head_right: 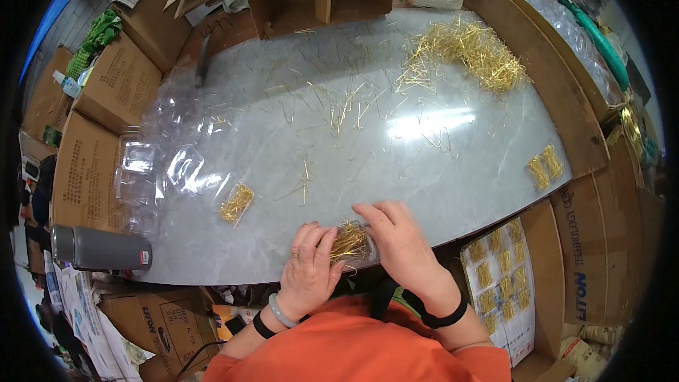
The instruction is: The recorder is bundling and organizing gold-colored metal wires on a workbench.
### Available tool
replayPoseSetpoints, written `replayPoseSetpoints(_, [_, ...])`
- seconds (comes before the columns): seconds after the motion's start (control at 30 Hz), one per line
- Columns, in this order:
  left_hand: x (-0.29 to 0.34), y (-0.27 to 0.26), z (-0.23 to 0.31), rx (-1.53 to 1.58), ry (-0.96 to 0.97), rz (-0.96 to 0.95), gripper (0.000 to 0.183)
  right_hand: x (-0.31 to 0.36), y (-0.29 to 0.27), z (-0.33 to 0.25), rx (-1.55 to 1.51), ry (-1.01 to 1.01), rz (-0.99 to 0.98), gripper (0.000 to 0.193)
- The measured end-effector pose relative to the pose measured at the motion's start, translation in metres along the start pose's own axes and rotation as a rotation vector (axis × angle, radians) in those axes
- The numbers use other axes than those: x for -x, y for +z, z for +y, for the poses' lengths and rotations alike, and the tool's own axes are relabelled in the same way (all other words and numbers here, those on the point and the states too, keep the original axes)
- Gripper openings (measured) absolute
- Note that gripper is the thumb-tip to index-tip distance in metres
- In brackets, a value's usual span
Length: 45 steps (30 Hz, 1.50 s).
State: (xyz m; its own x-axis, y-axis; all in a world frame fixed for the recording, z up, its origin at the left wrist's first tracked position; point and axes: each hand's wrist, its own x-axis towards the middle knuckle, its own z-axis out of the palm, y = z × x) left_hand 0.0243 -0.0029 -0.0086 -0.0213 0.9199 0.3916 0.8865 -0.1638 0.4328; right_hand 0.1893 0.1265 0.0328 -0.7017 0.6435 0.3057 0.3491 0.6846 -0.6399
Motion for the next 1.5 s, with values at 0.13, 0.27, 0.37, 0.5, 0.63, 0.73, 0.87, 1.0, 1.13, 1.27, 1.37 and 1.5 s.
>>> replayPoseSetpoints(0.13, [0.0,-0.002,0.001,0.008,-0.02,-0.004,0.067,0.001,-0.008,0.002,-0.011,0.021,-0.057,0.033])
replayPoseSetpoints(0.27, [-0.001,0.0,-0.001,0.023,-0.028,-0.009,0.064,0.004,-0.011,0.004,-0.122,0.089,-0.075,0.032])
replayPoseSetpoints(0.37, [-0.003,-0.002,-0.002,0.04,-0.03,-0.001,0.06,0.01,-0.016,0.0,-0.27,0.174,-0.056,0.032])
replayPoseSetpoints(0.5, [0.0,-0.002,-0.003,0.103,-0.073,0.015,0.054,0.015,0.007,0.008,-0.146,0.008,0.06,0.034])
replayPoseSetpoints(0.63, [-0.001,-0.002,-0.003,0.087,-0.066,0.037,0.052,0.028,0.014,0.003,-0.051,-0.083,0.184,0.047])
replayPoseSetpoints(0.73, [-0.002,-0.002,-0.002,0.075,-0.058,0.044,0.053,0.043,0.025,0.001,0.062,-0.111,0.201,0.064])
replayPoseSetpoints(0.87, [-0.004,-0.005,-0.002,0.016,-0.038,0.011,0.056,0.044,0.029,0.001,0.029,-0.092,0.188,0.052])
replayPoseSetpoints(1.0, [-0.003,-0.004,-0.002,0.007,-0.031,0.0,0.054,0.041,0.021,0.003,-0.121,-0.018,0.109,0.042])
replayPoseSetpoints(1.13, [-0.003,-0.003,-0.003,-0.008,-0.026,0.0,0.055,0.033,0.01,-0.003,-0.229,0.094,0.063,0.034])
replayPoseSetpoints(1.27, [-0.004,-0.003,-0.002,-0.01,-0.027,-0.004,0.054,0.019,0.003,-0.003,-0.141,0.049,0.047,0.026])
replayPoseSetpoints(1.37, [-0.004,-0.004,-0.001,-0.004,-0.036,-0.005,0.053,0.013,0.006,-0.001,-0.01,-0.088,0.104,0.026])
replayPoseSetpoints(1.5, [-0.004,-0.004,-0.001,0.002,-0.043,-0.011,0.054,0.027,0.012,0.001,0.038,-0.109,0.164,0.032])
